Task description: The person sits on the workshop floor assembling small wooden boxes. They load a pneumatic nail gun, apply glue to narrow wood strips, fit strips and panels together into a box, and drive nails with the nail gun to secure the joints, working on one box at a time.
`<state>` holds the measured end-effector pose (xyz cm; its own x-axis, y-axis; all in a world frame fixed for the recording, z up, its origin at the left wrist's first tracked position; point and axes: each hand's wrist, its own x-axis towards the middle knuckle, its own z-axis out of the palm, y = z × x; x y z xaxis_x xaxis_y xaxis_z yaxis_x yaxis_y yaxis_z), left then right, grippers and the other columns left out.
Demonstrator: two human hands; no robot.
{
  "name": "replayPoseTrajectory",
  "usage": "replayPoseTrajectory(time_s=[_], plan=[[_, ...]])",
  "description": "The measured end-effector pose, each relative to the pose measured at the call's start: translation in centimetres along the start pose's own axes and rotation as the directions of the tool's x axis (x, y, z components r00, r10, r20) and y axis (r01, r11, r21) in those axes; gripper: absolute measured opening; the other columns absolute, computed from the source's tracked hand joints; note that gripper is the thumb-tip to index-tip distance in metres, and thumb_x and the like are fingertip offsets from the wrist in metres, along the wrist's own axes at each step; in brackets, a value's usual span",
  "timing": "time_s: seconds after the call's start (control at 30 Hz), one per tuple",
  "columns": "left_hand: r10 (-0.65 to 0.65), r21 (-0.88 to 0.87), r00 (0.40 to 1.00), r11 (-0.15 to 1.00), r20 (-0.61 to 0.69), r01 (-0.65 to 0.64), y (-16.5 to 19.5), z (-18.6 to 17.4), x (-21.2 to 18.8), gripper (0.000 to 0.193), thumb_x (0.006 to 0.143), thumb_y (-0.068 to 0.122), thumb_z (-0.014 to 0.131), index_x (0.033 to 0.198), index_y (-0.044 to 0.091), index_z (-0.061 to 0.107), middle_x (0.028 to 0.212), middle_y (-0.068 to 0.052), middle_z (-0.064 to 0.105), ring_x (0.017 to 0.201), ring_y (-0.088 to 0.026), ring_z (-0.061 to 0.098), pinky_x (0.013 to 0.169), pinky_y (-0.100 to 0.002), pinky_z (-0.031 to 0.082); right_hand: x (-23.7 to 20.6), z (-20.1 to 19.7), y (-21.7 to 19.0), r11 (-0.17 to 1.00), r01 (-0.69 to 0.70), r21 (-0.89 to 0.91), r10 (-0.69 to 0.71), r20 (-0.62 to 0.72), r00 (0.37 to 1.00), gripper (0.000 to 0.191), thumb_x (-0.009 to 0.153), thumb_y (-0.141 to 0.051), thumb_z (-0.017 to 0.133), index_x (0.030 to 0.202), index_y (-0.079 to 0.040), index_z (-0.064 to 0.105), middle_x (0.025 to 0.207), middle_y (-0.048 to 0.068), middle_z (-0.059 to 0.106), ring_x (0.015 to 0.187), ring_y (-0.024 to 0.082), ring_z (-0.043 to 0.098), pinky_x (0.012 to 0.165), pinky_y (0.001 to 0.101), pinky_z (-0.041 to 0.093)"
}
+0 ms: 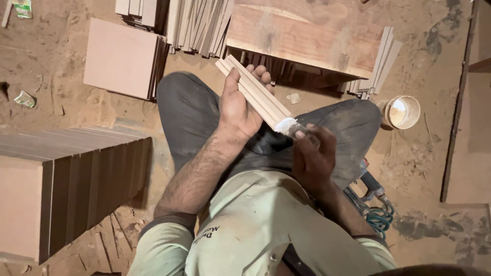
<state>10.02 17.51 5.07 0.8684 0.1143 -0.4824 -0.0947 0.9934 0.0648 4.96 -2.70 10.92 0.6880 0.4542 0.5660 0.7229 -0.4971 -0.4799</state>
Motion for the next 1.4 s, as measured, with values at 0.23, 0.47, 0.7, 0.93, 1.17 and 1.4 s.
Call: replayPoseTrajectory(time_s=[0.23, 0.47, 0.7, 0.93, 1.17, 1.4], plan=[[-0.004, 0.003, 0.999, 1.0, -0.038, 0.004, -0.4, 0.3, -0.4, 0.035, 0.109, 0.038, 0.04, 0.118, 0.006, 0.047, 0.105, -0.012, 0.061, 0.088, -0.024, 0.061, 0.077, -0.041, 0.055, 0.2, -0.5, 0.9, 0.997, -0.075, -0.014, 0.074, -0.067, 0.995, 0.034, 0.101, 0.009, 0.065, 0.133, 0.0, 0.06, 0.127, 0.02, 0.058, 0.117, 0.033, 0.062, 0.098, 0.0418, 0.054], [0.014, 0.005, 1.0, 1.0, -0.026, -0.014, -0.4, 0.1, 0.1, 0.032, 0.11, 0.037, 0.038, 0.115, 0.006, 0.047, 0.103, -0.01, 0.06, 0.087, -0.023, 0.061, 0.077, -0.041, 0.055, -1.0, -0.3, 0.5, 0.975, -0.073, 0.21, 0.075, -0.002, 0.997, 0.035, 0.099, 0.013, 0.057, 0.132, 0.002, 0.057, 0.131, 0.022, 0.059, 0.115, 0.033, 0.064, 0.097, 0.0384, 0.056], [0.022, -0.004, 1.0, 1.0, 0.017, -0.022, -0.4, -0.1, 0.4, 0.028, 0.11, 0.034, 0.039, 0.111, 0.007, 0.047, 0.101, -0.009, 0.06, 0.087, -0.023, 0.061, 0.078, -0.041, 0.055, -1.2, 0.5, 0.4, 0.985, -0.07, 0.16, 0.073, -0.013, 0.997, 0.031, 0.099, 0.01, 0.063, 0.128, 0.0, 0.06, 0.129, 0.02, 0.058, 0.114, 0.032, 0.064, 0.096, 0.0378, 0.057], [0.017, -0.002, 1.0, 1.0, -0.023, -0.017, -0.7, -0.1, 0.2, 0.027, 0.108, 0.032, 0.041, 0.111, 0.006, 0.048, 0.1, -0.009, 0.06, 0.087, -0.023, 0.061, 0.078, -0.041, 0.055, -0.8, 0.7, -0.1, 0.998, -0.052, 0.037, 0.052, -0.005, 0.999, 0.033, 0.097, 0.007, 0.071, 0.128, -0.003, 0.063, 0.127, 0.019, 0.057, 0.108, 0.031, 0.061, 0.09, 0.0385, 0.054], [0.02, -0.02, 0.999, 1.0, 0.027, -0.02, -0.3, -0.4, 0.5, 0.021, 0.109, 0.026, 0.043, 0.108, 0.006, 0.049, 0.098, -0.009, 0.059, 0.089, -0.023, 0.061, 0.081, -0.042, 0.055, -0.3, 0.4, -0.3, 0.989, -0.076, 0.124, 0.087, -0.079, 0.993, 0.034, 0.101, 0.009, 0.064, 0.133, -0.002, 0.058, 0.129, 0.019, 0.056, 0.112, 0.029, 0.061, 0.093, 0.0377, 0.054], [-0.009, -0.059, 1.0, 0.998, 0.02, 0.01, -0.6, -0.6, 0.5, 0.019, 0.107, 0.025, 0.045, 0.105, 0.007, 0.051, 0.097, -0.008, 0.059, 0.089, -0.023, 0.061, 0.082, -0.042, 0.055, 0.0, 1.4, -0.2, 0.999, -0.023, 0.04, 0.027, -0.109, 0.994, 0.032, 0.098, 0.005, 0.068, 0.128, -0.002, 0.061, 0.123, 0.019, 0.058, 0.109, 0.031, 0.061, 0.092, 0.0391, 0.053]])
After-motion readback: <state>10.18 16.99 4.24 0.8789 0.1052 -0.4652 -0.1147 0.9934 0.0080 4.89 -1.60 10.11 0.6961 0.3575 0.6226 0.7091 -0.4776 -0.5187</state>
